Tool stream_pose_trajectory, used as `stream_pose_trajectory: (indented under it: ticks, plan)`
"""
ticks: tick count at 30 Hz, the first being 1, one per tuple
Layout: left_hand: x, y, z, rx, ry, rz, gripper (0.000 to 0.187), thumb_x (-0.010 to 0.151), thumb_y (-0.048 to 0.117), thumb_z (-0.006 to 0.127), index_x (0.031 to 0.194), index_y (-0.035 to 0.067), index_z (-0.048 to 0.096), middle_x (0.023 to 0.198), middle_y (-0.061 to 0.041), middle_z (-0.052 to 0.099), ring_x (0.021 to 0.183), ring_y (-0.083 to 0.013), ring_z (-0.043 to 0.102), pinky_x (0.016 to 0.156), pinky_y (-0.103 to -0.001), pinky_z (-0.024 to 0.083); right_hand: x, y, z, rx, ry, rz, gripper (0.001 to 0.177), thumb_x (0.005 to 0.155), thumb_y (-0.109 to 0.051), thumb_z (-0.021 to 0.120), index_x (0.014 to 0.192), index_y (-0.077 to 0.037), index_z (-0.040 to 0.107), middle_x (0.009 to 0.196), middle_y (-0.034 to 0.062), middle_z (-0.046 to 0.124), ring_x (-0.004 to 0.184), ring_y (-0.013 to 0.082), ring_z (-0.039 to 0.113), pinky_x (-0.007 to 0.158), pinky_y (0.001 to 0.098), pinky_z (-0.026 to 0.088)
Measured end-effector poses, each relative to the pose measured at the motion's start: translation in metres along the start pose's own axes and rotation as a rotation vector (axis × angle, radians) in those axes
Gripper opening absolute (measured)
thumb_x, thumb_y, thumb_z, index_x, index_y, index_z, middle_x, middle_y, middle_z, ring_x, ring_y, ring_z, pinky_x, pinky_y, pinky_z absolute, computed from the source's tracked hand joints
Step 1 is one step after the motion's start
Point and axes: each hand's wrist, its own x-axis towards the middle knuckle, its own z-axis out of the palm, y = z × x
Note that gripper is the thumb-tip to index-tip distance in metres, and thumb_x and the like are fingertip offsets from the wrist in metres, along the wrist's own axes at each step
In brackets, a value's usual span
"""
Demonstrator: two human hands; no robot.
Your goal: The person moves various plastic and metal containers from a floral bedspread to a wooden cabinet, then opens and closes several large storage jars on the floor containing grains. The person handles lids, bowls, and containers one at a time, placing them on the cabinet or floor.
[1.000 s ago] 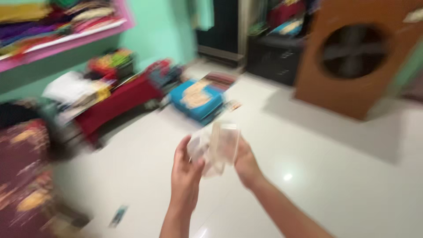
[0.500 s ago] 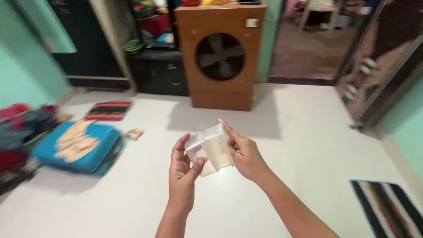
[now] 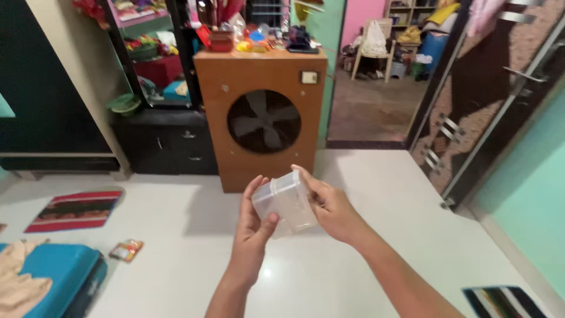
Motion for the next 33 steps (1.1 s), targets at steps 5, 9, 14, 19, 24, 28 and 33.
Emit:
stream_pose_trajectory:
  ticks: [5,9,14,19,24,28,33]
  plan:
    - [0.085,-0.014,-0.04,0.004,0.058,0.056,0.085,0.097,0.026,0.061,0.165,0.021,0.01,0.173,-0.005,0.016,0.157,-0.0233,0.025,0.122,-0.04,0.031,0.094,0.014,0.021,0.011,-0.026,0.172,0.072,0.094,0.0,0.048,0.16,-0.028,0.04,0.11,0.0093,0.071,0.085,0.0133,0.061,0.078,0.0291,0.053]
    - [0.149,-0.029,-0.061,-0.074,0.072,0.071,0.097,0.087,0.025,0.071,0.161,0.018,0.009,0.168,-0.01,0.02,0.15,-0.0269,0.036,0.115,-0.044,0.043,0.165,0.044,0.021,0.06,-0.112,0.014,0.07,0.095,-0.013,0.048,0.162,-0.019,0.032,0.136,0.0098,0.069,0.118,0.0155,0.065,0.103,0.0303,0.048]
    - [0.248,-0.055,-0.095,-0.141,0.12,0.108,0.097,0.085,0.021,0.072,0.161,0.016,0.012,0.168,-0.01,0.022,0.147,-0.0262,0.039,0.114,-0.042,0.042,0.262,0.102,0.026,0.353,-0.21,-0.143,0.095,0.096,-0.055,0.057,0.167,-0.009,0.015,0.166,0.0089,0.038,0.151,0.0223,0.038,0.121,0.035,0.027]
    - [0.358,-0.088,-0.133,-0.196,0.217,0.064,0.091,0.082,0.017,0.073,0.16,0.016,0.025,0.153,-0.012,0.046,0.138,-0.0266,0.05,0.109,-0.041,0.046,0.38,0.16,0.038,0.35,-0.199,-0.188,0.117,0.084,-0.057,0.074,0.169,-0.008,0.011,0.15,0.015,0.046,0.145,0.027,0.042,0.119,0.0378,0.032]
    - [0.485,-0.119,-0.171,-0.403,0.32,-0.033,0.075,0.083,0.023,0.065,0.152,0.018,0.037,0.141,-0.012,0.056,0.127,-0.0277,0.06,0.1,-0.045,0.052,0.497,0.196,0.039,0.563,-0.215,-0.116,0.121,0.078,-0.045,0.083,0.168,-0.017,0.009,0.149,0.0111,0.042,0.108,0.024,0.053,0.095,0.0356,0.048]
    - [0.557,-0.161,-0.196,-0.633,0.323,-0.051,0.059,0.092,0.031,0.052,0.148,0.014,0.043,0.137,-0.014,0.06,0.12,-0.0306,0.063,0.094,-0.049,0.053,0.563,0.219,0.036,0.354,-0.148,-0.196,0.12,0.071,-0.038,0.088,0.165,-0.016,0.016,0.155,0.011,0.043,0.117,0.0209,0.06,0.096,0.0351,0.054]
    - [0.633,-0.21,-0.229,-0.911,0.23,-0.136,0.056,0.1,0.037,0.048,0.145,0.005,0.047,0.133,-0.019,0.064,0.118,-0.0293,0.064,0.098,-0.044,0.053,0.623,0.248,0.053,0.085,-0.131,-0.296,0.113,0.069,-0.02,0.093,0.161,-0.011,0.028,0.153,0.0141,0.047,0.131,0.022,0.058,0.106,0.0393,0.051]
